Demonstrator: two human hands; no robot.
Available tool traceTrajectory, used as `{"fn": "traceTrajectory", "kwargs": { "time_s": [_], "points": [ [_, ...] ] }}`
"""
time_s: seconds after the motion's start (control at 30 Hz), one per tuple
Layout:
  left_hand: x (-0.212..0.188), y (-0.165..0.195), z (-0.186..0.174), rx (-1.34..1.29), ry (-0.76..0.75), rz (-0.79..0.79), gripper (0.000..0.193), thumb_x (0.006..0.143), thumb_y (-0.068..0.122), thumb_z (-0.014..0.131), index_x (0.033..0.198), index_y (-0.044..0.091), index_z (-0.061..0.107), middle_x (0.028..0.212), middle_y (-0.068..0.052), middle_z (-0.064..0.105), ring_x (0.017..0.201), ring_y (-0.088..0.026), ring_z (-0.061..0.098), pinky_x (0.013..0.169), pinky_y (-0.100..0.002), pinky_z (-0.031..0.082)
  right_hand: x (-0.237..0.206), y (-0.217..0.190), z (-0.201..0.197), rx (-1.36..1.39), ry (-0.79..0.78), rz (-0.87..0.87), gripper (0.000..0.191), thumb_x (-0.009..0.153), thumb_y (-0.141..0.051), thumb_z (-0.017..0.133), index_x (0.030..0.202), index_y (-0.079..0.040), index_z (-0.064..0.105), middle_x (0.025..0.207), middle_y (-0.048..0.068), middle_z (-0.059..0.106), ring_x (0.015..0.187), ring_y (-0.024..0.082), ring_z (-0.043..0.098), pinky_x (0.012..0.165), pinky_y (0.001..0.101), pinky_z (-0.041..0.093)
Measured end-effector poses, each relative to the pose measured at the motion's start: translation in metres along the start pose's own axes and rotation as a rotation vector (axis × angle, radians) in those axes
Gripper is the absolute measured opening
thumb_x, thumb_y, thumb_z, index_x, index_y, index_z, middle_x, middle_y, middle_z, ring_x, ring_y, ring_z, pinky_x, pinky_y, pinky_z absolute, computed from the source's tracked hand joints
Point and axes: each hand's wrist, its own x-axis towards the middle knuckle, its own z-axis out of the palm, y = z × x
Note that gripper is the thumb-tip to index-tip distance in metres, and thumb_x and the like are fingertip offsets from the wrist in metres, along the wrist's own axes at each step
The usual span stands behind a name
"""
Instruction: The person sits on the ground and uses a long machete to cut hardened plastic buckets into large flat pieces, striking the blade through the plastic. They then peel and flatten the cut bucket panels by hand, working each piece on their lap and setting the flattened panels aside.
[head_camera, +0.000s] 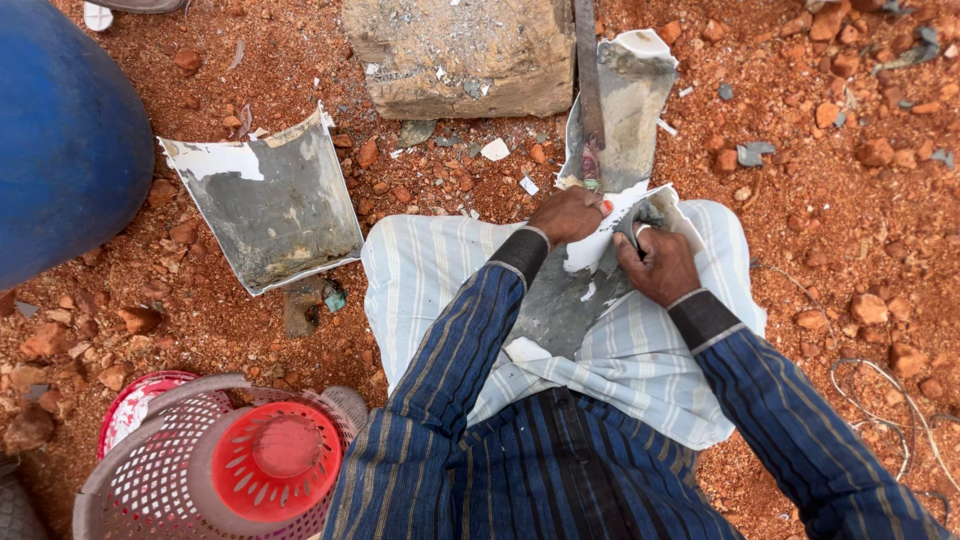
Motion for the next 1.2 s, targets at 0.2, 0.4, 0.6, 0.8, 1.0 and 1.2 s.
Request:
{"fn": "traceTrajectory", "kwargs": {
  "time_s": [0.2,0.4,0.6,0.8,1.0,1.2],
  "points": [
    [-0.001,-0.007,-0.008,-0.001,0.128,-0.106,0.043,0.097,0.042,0.048,0.099,0.010,0.077,0.106,-0.018,0.075,0.098,-0.038,0.072,0.088,-0.052,0.054,0.000,-0.033,-0.017,-0.115,0.249,-0.134,0.020,0.099,-0.009,0.064,0.117,0.000,0.066,0.122,0.021,0.064,0.117,0.038,0.062,0.099,0.0460,0.051],
    [0.000,-0.009,-0.003,-0.020,0.138,-0.039,0.048,0.097,0.047,0.047,0.101,0.009,0.075,0.108,-0.019,0.074,0.100,-0.038,0.071,0.088,-0.053,0.053,0.017,-0.032,-0.023,-0.421,-0.062,-0.290,0.065,0.081,-0.001,0.065,0.145,0.003,0.054,0.150,0.021,0.053,0.147,0.036,0.043,0.125,0.0471,0.032],
    [-0.002,-0.004,0.000,0.006,0.113,-0.092,0.047,0.096,0.049,0.051,0.107,0.011,0.076,0.114,-0.023,0.072,0.105,-0.044,0.067,0.094,-0.054,0.052,0.024,-0.020,-0.023,-0.381,-0.079,-0.357,0.058,0.072,-0.003,0.070,0.129,0.003,0.059,0.132,0.021,0.058,0.133,0.040,0.051,0.116,0.0452,0.040],
    [-0.004,-0.003,0.000,-0.021,0.112,-0.089,0.046,0.092,0.047,0.052,0.106,0.013,0.078,0.112,-0.021,0.073,0.105,-0.043,0.068,0.094,-0.053,0.051,0.037,-0.004,-0.016,-0.356,-0.079,-0.368,0.040,0.070,0.005,0.071,0.109,-0.003,0.065,0.116,0.015,0.062,0.114,0.034,0.058,0.103,0.0424,0.048],
    [0.000,-0.007,0.003,-0.016,0.087,-0.121,0.048,0.094,0.048,0.050,0.107,0.010,0.077,0.117,-0.019,0.073,0.109,-0.040,0.068,0.096,-0.050,0.052,0.028,0.003,0.009,-0.369,0.005,-0.385,0.031,0.072,0.003,0.072,0.102,-0.003,0.066,0.107,0.012,0.063,0.106,0.032,0.060,0.099,0.0425,0.051],
    [-0.005,-0.018,-0.004,-0.042,0.182,-0.144,0.047,0.097,0.047,0.049,0.104,0.009,0.076,0.115,-0.020,0.072,0.108,-0.042,0.067,0.094,-0.051,0.051,0.018,-0.006,0.011,-0.206,-0.047,-0.078,0.033,0.087,-0.002,0.074,0.118,-0.003,0.063,0.119,0.018,0.060,0.112,0.034,0.061,0.098,0.0410,0.051]
  ]
}}
